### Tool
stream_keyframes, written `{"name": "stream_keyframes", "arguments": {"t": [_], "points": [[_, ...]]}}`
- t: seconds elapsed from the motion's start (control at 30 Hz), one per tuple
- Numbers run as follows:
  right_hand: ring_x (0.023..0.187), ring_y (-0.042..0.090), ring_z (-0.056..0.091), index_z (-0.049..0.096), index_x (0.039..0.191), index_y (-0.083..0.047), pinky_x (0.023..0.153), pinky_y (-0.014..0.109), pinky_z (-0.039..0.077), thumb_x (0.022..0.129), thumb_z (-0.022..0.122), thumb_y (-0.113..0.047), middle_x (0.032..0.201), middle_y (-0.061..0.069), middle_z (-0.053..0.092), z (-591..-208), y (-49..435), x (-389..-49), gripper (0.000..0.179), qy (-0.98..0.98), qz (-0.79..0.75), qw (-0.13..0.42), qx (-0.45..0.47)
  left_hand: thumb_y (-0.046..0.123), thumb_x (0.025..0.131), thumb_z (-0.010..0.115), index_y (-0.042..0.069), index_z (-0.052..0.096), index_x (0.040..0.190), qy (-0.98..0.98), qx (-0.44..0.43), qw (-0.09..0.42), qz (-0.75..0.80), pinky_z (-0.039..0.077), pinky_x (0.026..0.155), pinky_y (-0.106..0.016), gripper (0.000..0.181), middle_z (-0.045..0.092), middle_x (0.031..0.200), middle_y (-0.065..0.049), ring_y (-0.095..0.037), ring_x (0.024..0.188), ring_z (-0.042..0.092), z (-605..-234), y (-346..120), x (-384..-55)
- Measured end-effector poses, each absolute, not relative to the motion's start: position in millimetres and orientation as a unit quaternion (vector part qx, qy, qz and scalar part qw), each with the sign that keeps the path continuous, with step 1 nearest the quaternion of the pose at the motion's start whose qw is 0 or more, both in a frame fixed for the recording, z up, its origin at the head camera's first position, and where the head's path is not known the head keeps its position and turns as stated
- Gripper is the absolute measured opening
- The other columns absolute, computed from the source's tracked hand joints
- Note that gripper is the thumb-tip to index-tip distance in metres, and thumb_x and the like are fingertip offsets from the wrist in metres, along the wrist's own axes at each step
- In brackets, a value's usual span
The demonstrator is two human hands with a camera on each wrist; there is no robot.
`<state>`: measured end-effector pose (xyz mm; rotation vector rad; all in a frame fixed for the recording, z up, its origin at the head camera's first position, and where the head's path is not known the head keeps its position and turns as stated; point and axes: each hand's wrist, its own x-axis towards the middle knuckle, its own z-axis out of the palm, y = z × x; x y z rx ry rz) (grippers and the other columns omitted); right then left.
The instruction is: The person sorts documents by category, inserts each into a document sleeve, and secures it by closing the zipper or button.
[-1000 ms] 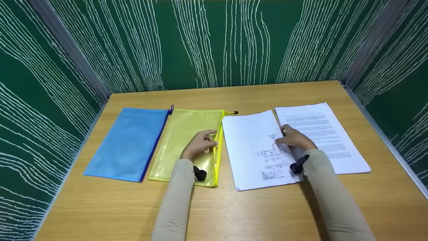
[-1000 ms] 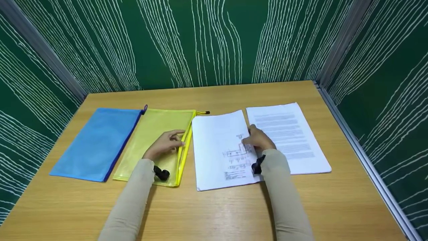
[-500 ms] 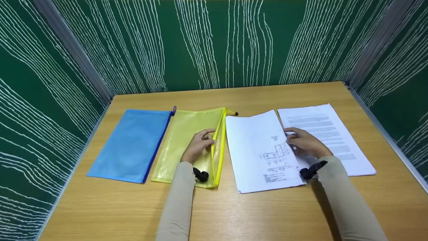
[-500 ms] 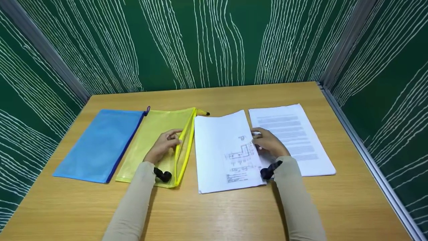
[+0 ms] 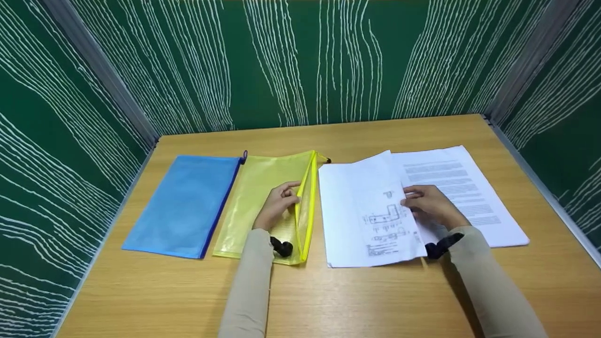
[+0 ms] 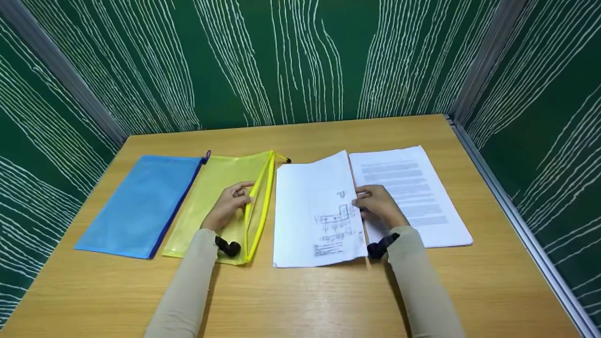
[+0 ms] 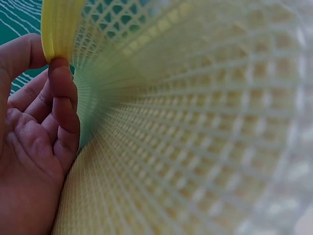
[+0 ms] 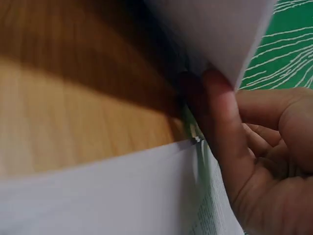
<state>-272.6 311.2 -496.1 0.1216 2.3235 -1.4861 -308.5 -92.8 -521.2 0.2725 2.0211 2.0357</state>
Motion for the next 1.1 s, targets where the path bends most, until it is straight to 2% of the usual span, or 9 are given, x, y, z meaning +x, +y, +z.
{"name": "stream_keyframes", "arguments": {"t": [0.13,0.17,0.57,0.83,1.1], "points": [[0.071,0.004,0.064,0.04,0.142,0.003,0.06,0.019,0.051,0.09,0.068,-0.024,0.091,-0.006,0.068,-490.5,315.7,-269.0,0.064,0.8,-0.561,0.2,0.077,-0.003,0.085,0.058,0.005,0.053,0.135,0.698,0.091,0.129,0.699,0.041,0.06,-0.026,0.051,0.048,0.071,0.002,-0.015,0.061,0.04,-520.6,-91.7,-308.2],[0.071,0.004,0.065,0.038,0.142,0.003,0.06,0.018,0.051,0.09,0.068,-0.024,0.089,-0.007,0.069,-489.6,317.1,-267.8,0.066,0.791,-0.572,0.202,0.079,-0.003,0.085,0.058,0.006,0.054,0.134,0.7,0.091,0.125,0.697,0.041,0.06,-0.025,0.051,0.048,0.071,0.002,-0.014,0.061,0.039,-523.2,-91.6,-309.1],[0.084,0.008,0.07,0.029,0.146,0.007,0.076,0.021,0.056,0.091,0.068,-0.024,0.093,-0.01,0.069,-484.2,320.3,-263.0,0.075,0.744,-0.642,0.179,0.056,-0.001,0.085,0.058,0.008,0.053,0.135,0.703,0.092,0.127,0.693,0.043,0.061,-0.025,0.051,0.049,0.073,0.002,-0.014,0.061,0.041,-524.2,-92.9,-309.1],[0.085,0.009,0.071,0.026,0.146,0.009,0.077,0.023,0.057,0.091,0.066,-0.016,0.093,-0.007,0.071,-483.5,309.1,-265.6,0.073,0.712,-0.677,0.179,0.05,-0.003,0.084,0.058,0.01,0.055,0.134,0.704,0.093,0.124,0.693,0.045,0.066,-0.025,0.051,0.047,0.072,0.003,-0.014,0.061,0.039,-522.6,-93.3,-308.0],[0.081,0.01,0.071,0.03,0.144,0.008,0.072,0.021,0.057,0.09,0.067,-0.013,0.092,-0.004,0.07,-483.2,298.6,-266.4,0.068,0.696,-0.694,0.179,0.053,-0.002,0.084,0.059,0.008,0.055,0.134,0.709,0.101,0.119,0.687,0.043,0.058,-0.023,0.051,0.052,0.074,0.002,-0.013,0.06,0.043,-524.3,-94.1,-308.9]]}}
